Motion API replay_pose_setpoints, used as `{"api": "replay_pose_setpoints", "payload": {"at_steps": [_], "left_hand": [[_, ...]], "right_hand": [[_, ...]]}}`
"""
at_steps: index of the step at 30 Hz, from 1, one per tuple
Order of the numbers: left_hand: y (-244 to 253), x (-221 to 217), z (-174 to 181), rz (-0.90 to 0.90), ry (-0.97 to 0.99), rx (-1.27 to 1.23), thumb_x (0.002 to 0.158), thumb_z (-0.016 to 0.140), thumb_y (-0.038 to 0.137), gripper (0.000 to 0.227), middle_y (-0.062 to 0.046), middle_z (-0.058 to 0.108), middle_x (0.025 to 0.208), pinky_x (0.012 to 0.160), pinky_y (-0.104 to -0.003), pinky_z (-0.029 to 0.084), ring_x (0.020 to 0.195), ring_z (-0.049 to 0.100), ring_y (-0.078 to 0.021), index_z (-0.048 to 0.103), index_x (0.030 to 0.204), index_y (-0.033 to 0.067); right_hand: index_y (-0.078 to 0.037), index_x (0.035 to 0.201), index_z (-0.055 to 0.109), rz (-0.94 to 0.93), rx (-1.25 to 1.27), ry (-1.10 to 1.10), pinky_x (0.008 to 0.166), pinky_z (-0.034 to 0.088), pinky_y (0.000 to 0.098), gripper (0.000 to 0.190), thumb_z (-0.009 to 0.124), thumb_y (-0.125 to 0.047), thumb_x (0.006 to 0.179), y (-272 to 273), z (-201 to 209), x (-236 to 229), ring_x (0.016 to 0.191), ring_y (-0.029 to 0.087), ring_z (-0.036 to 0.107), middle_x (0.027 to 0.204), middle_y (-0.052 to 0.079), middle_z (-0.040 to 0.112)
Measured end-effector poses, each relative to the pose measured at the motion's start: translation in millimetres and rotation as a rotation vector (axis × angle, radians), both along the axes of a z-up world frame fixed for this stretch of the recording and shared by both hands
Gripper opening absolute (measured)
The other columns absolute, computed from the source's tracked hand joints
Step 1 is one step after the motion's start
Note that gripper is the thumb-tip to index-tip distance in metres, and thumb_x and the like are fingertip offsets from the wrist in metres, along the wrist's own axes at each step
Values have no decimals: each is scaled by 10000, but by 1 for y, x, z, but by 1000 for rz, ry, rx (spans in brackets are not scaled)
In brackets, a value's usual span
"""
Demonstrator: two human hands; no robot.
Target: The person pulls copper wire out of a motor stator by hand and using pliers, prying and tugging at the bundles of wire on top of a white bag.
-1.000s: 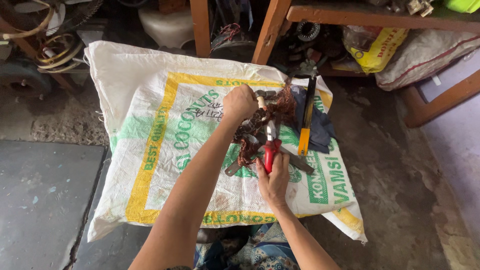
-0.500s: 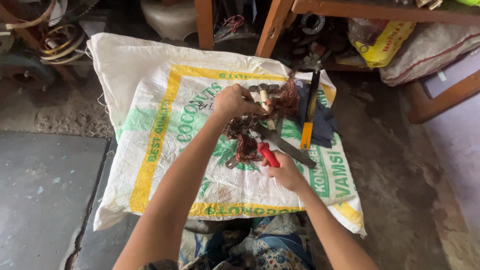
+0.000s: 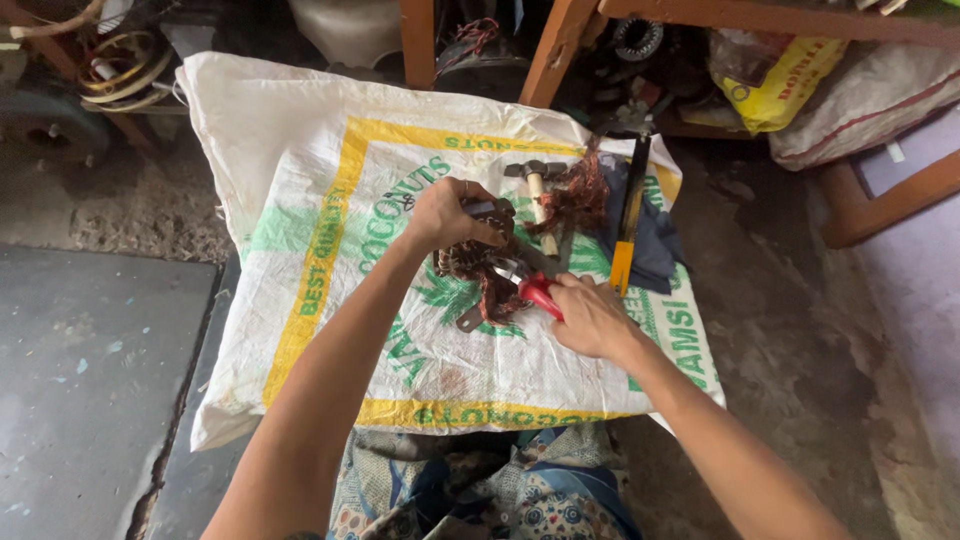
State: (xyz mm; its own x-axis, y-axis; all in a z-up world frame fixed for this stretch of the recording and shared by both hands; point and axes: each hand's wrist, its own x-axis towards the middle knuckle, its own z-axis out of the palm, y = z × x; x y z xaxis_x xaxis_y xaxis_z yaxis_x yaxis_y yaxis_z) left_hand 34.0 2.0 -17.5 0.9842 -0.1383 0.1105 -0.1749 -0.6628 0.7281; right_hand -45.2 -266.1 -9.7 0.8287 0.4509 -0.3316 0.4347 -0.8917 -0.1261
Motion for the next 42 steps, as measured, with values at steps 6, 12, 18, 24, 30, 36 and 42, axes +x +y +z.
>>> {"api": "replay_pose_setpoints", "payload": {"at_steps": [6, 12, 18, 24, 30, 36, 42], "left_hand": [[-9, 5, 4, -13, 55, 35, 508, 954, 423, 581, -4, 802, 953, 775, -302, 582, 806, 743, -163, 812, 1013, 173], [-24, 8, 22, -115, -50, 162, 467, 981, 396, 596, -37, 796, 924, 793, -330, 586, 817, 745, -198, 817, 987, 153], [-35, 7, 30, -127, -9, 279, 478, 985, 404, 590, -30, 791, 938, 805, -330, 585, 832, 745, -205, 808, 993, 176], [-43, 11, 29, -81, 54, 332, 489, 997, 434, 637, -24, 771, 930, 782, -296, 592, 811, 735, -179, 777, 1023, 165], [-41, 11, 22, -77, 2, 311, 496, 980, 431, 636, -17, 791, 970, 791, -292, 593, 830, 746, -167, 795, 1053, 187], [-22, 4, 15, -153, -82, 260, 613, 935, 367, 513, -4, 790, 981, 775, -308, 597, 858, 731, -195, 786, 1079, 209], [-15, -8, 6, -222, -52, -114, 580, 950, 304, 511, -40, 801, 1013, 873, -294, 599, 880, 780, -189, 786, 1040, 153]], "right_hand": [[-25, 982, 608, 24, -120, 140, 770, 585, 435, 268, 570, 18, 720, 14, 13, 27, 833, 261, 632, 962, 116, 564], [16, 913, 653, 96, -176, 276, 726, 541, 443, 198, 571, -11, 734, 19, 29, 57, 776, 271, 665, 871, 160, 657], [36, 911, 649, 135, -281, 322, 681, 543, 473, 205, 586, -5, 720, 39, 33, 70, 735, 292, 681, 839, 167, 677], [49, 912, 659, 159, -260, 309, 670, 540, 466, 190, 603, -50, 761, 41, 28, 68, 744, 288, 687, 850, 172, 686], [12, 887, 643, 128, -213, 308, 637, 533, 471, 149, 594, -36, 755, 30, 24, 70, 704, 285, 681, 805, 167, 677], [8, 741, 640, 164, -161, 328, 554, 480, 447, 77, 608, -63, 742, 26, 25, 74, 570, 221, 617, 655, 91, 625], [-26, 738, 629, 177, -11, 422, 551, 505, 413, 76, 674, -84, 718, -11, 16, 68, 555, 203, 629, 652, 81, 630]]}}
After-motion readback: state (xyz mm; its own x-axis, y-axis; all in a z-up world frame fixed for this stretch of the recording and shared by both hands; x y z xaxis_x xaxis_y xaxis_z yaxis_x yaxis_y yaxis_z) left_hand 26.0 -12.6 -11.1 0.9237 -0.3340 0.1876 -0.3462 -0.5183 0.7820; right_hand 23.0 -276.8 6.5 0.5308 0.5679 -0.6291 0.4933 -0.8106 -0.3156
